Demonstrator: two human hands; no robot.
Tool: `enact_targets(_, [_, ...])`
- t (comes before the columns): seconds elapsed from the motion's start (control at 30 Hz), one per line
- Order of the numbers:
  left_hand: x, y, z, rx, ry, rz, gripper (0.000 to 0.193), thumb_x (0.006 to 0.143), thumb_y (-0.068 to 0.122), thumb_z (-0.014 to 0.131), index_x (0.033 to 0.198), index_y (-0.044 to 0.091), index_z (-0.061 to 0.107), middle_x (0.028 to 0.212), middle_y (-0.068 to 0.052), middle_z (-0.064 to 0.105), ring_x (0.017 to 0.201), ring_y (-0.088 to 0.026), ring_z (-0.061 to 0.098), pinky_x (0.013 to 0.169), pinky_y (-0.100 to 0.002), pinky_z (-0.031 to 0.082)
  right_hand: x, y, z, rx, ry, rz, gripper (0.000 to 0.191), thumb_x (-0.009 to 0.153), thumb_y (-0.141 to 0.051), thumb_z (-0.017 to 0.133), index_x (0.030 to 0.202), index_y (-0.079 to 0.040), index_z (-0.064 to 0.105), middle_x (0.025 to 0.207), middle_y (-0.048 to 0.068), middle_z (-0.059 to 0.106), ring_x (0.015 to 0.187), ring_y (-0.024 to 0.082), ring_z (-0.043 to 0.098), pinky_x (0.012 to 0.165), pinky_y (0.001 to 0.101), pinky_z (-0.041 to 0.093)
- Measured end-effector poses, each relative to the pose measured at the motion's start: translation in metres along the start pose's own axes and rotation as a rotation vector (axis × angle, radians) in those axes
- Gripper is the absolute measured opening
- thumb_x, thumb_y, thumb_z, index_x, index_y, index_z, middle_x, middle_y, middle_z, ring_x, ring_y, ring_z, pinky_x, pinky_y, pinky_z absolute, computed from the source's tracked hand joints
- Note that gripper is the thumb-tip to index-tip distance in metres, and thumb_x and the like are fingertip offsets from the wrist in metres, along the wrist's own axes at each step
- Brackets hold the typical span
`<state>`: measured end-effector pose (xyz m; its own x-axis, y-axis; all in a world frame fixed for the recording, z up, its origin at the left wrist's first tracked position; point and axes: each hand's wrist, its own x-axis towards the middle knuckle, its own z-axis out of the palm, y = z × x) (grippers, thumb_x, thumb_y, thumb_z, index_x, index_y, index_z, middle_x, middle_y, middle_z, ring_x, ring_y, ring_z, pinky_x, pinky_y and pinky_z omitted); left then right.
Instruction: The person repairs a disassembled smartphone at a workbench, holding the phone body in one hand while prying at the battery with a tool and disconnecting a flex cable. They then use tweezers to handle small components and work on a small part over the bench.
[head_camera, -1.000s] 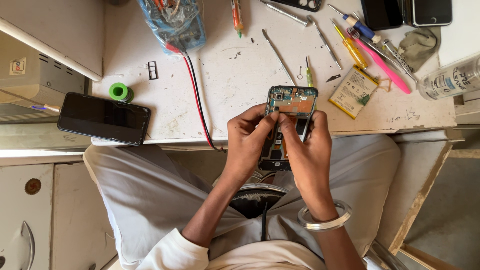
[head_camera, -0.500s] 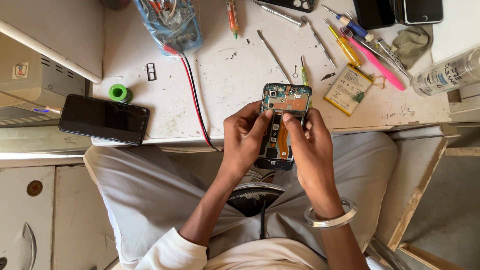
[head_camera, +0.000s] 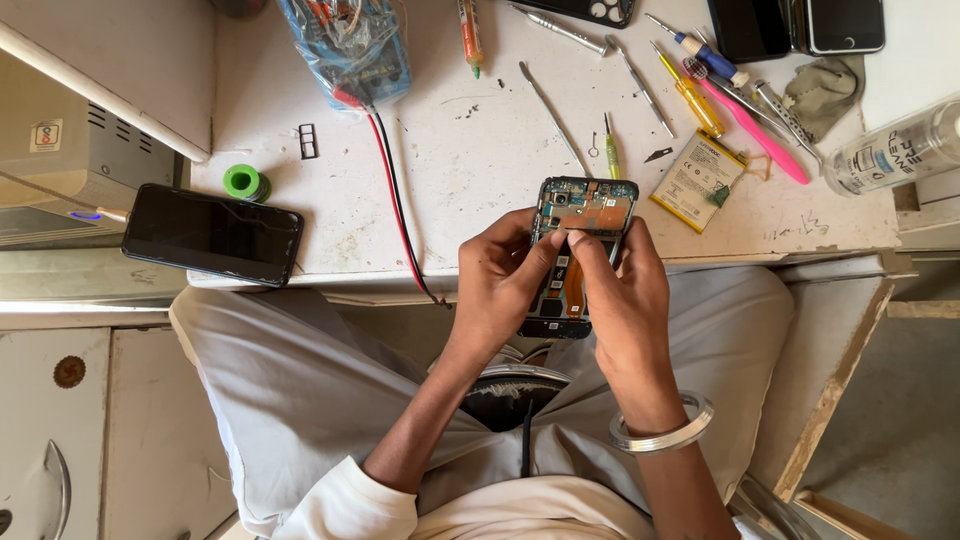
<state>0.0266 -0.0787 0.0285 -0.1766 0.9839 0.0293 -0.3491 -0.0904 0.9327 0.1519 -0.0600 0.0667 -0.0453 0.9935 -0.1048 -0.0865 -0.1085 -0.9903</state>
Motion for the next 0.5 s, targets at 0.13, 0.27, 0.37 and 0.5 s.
enact_targets(0.13, [0.0006, -0.0017, -0.002, -0.028, 0.004, -0.004, 0.024, 0.102, 0.007, 0.067, 0.122, -0.006, 0.068, 0.098, 0.0, 0.072, 0.085, -0.001, 0.06, 0.073, -0.019, 0.051, 0.0017, 0.0007, 0.0003, 0.037, -0.039, -0.018, 0.017, 0.099, -0.005, 0.064, 0.116, -0.002, 0.062, 0.114, 0.003, 0.068, 0.105, 0.008, 0.06, 0.095, 0.0264, 0.048])
enact_targets(0.27, [0.0033, -0.0021, -0.0041, -0.007, 0.024, -0.009, 0.024, 0.101, 0.007, 0.068, 0.121, -0.006, 0.068, 0.098, -0.002, 0.073, 0.085, -0.002, 0.061, 0.073, -0.02, 0.051, 0.0021, -0.0004, 0.0027, 0.055, -0.047, 0.015, 0.018, 0.099, -0.005, 0.064, 0.116, -0.003, 0.063, 0.113, 0.003, 0.067, 0.106, 0.008, 0.06, 0.096, 0.0267, 0.048])
enact_targets(0.37, [0.0043, -0.0016, -0.0036, 0.009, 0.034, 0.003, 0.024, 0.102, 0.009, 0.068, 0.121, -0.006, 0.067, 0.1, -0.002, 0.073, 0.088, -0.003, 0.063, 0.075, -0.02, 0.053, 0.0016, -0.0038, 0.0007, 0.072, -0.083, 0.039, 0.018, 0.099, -0.006, 0.062, 0.117, -0.004, 0.063, 0.113, 0.002, 0.068, 0.106, 0.007, 0.059, 0.097, 0.0263, 0.047])
enact_targets(0.5, [0.005, -0.0002, -0.0032, -0.028, 0.026, -0.007, 0.028, 0.101, 0.008, 0.07, 0.123, -0.007, 0.065, 0.102, -0.004, 0.072, 0.088, -0.004, 0.061, 0.073, -0.021, 0.051, 0.0004, -0.0045, -0.0028, 0.088, -0.102, 0.076, 0.02, 0.101, -0.009, 0.059, 0.12, -0.003, 0.065, 0.114, 0.001, 0.068, 0.106, 0.006, 0.055, 0.095, 0.0244, 0.044])
